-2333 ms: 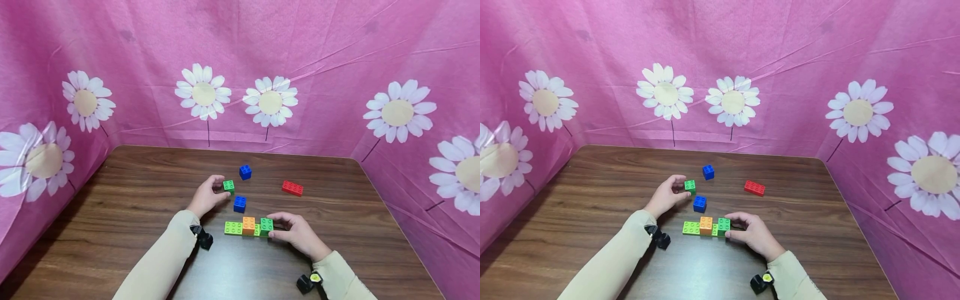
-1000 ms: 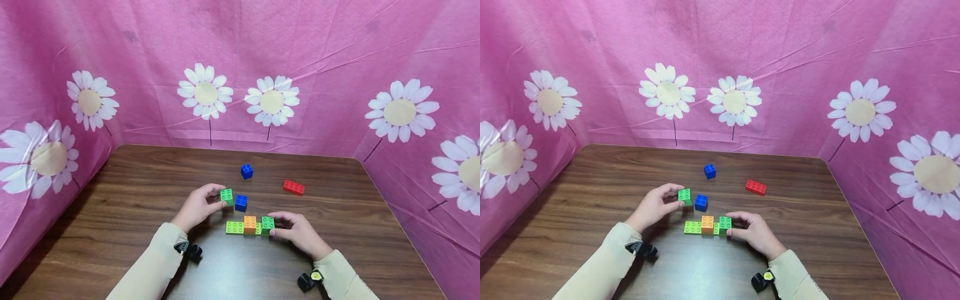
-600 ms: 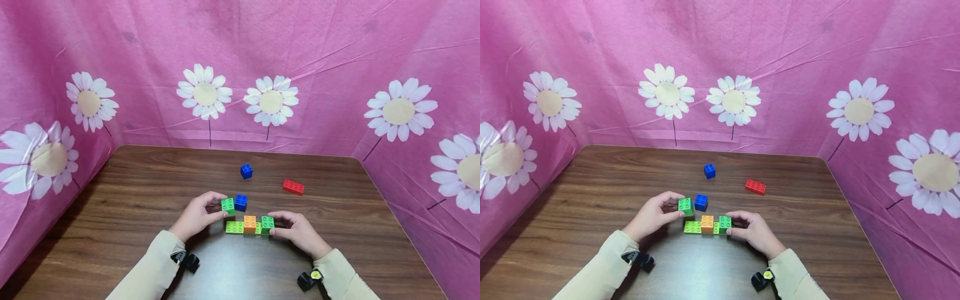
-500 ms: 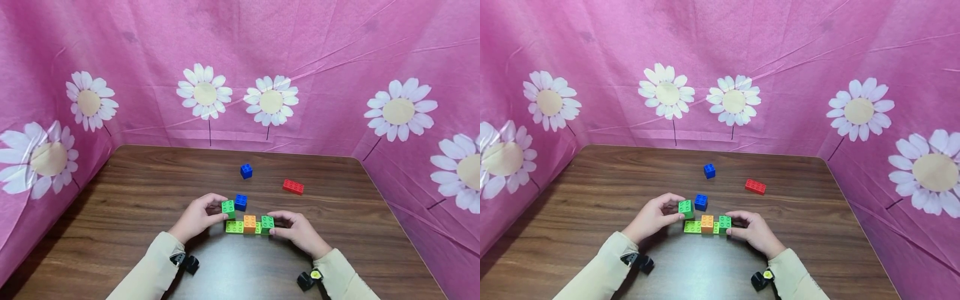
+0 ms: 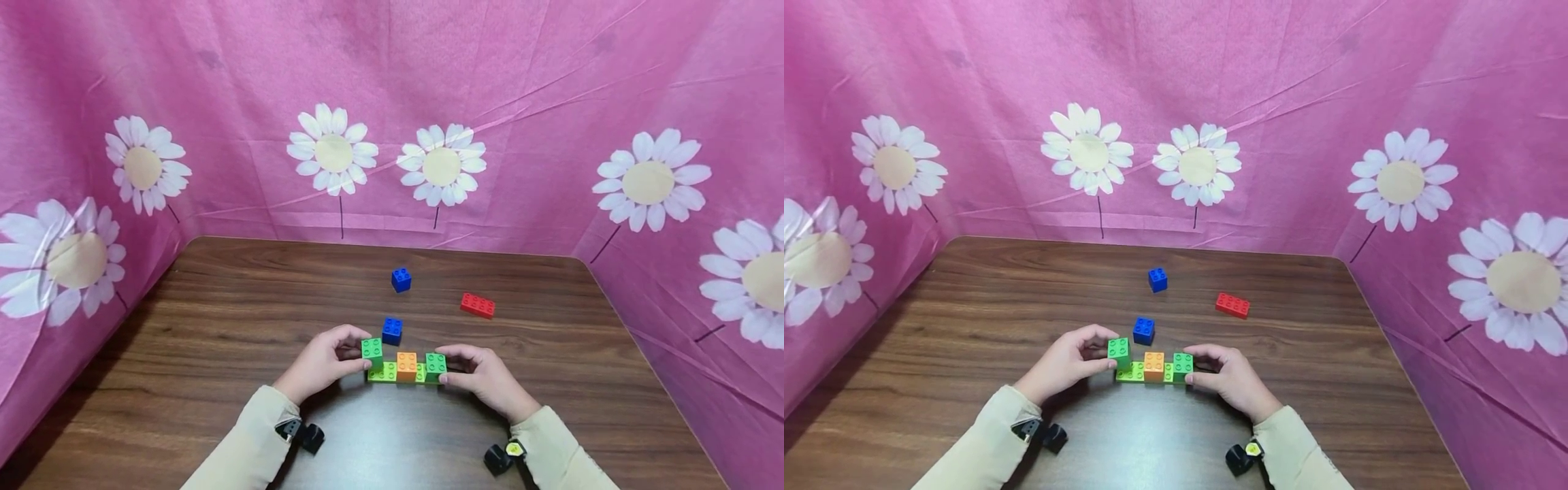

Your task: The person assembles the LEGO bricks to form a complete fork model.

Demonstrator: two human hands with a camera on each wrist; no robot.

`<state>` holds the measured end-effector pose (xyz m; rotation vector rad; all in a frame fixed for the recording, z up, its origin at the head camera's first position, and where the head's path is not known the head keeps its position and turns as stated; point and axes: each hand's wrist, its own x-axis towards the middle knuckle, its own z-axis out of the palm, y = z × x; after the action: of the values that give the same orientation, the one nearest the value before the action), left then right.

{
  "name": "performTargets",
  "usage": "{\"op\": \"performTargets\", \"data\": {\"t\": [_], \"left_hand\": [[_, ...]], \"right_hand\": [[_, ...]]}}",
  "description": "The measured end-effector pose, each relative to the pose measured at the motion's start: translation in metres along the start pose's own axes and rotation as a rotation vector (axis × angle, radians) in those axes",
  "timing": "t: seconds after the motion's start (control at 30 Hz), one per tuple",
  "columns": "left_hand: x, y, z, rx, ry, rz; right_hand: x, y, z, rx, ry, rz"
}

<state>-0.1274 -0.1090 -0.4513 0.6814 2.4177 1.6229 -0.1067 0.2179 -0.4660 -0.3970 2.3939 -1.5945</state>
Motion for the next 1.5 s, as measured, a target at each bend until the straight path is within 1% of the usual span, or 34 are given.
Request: {"op": "performTargets", "data": {"t": [0.2, 0.4, 0.63, 0.77, 1.03, 1.2, 1.27, 1.43, 1.5], "left_hand": [[-0.0003, -0.0017, 0.0015, -0.034, -0.047, -0.004], [-0.0009, -0.0028, 0.0014, 0.007, -0.071, -0.011], [-0.0012, -0.0039, 0.0025, 0.019, -0.114, -0.038], [-0.0012, -0.0036, 0.0033, 0.040, -0.118, -0.039], [-0.0001, -0.0008, 0.0070, 0.092, -0.133, -0.017], [0.0012, -0.0004, 0.0085, 0.111, -0.130, -0.029], [0.0020, -0.0004, 0.0091, 0.119, -0.127, -0.023], [0.0028, 0.0001, 0.0100, 0.118, -0.111, 0.020], [0.0027, 0.0004, 0.0101, 0.121, -0.107, 0.028]], "right_hand": [[-0.0011, -0.0022, 0.0002, 0.007, 0.003, 0.016], [-0.0001, -0.0032, -0.0004, -0.001, 0.003, 0.015], [-0.0007, -0.0025, 0.0001, 0.017, -0.004, 0.016], [-0.0011, -0.0025, 0.0000, 0.019, -0.003, 0.018], [-0.0003, -0.0034, -0.0012, 0.016, 0.001, 0.018], [0.0000, -0.0025, -0.0008, 0.013, 0.001, 0.017], [-0.0001, -0.0018, -0.0006, 0.015, 0.003, 0.022], [-0.0002, -0.0019, -0.0004, 0.017, 0.009, 0.022], [-0.0003, -0.0026, -0.0002, 0.019, 0.009, 0.019]]}}
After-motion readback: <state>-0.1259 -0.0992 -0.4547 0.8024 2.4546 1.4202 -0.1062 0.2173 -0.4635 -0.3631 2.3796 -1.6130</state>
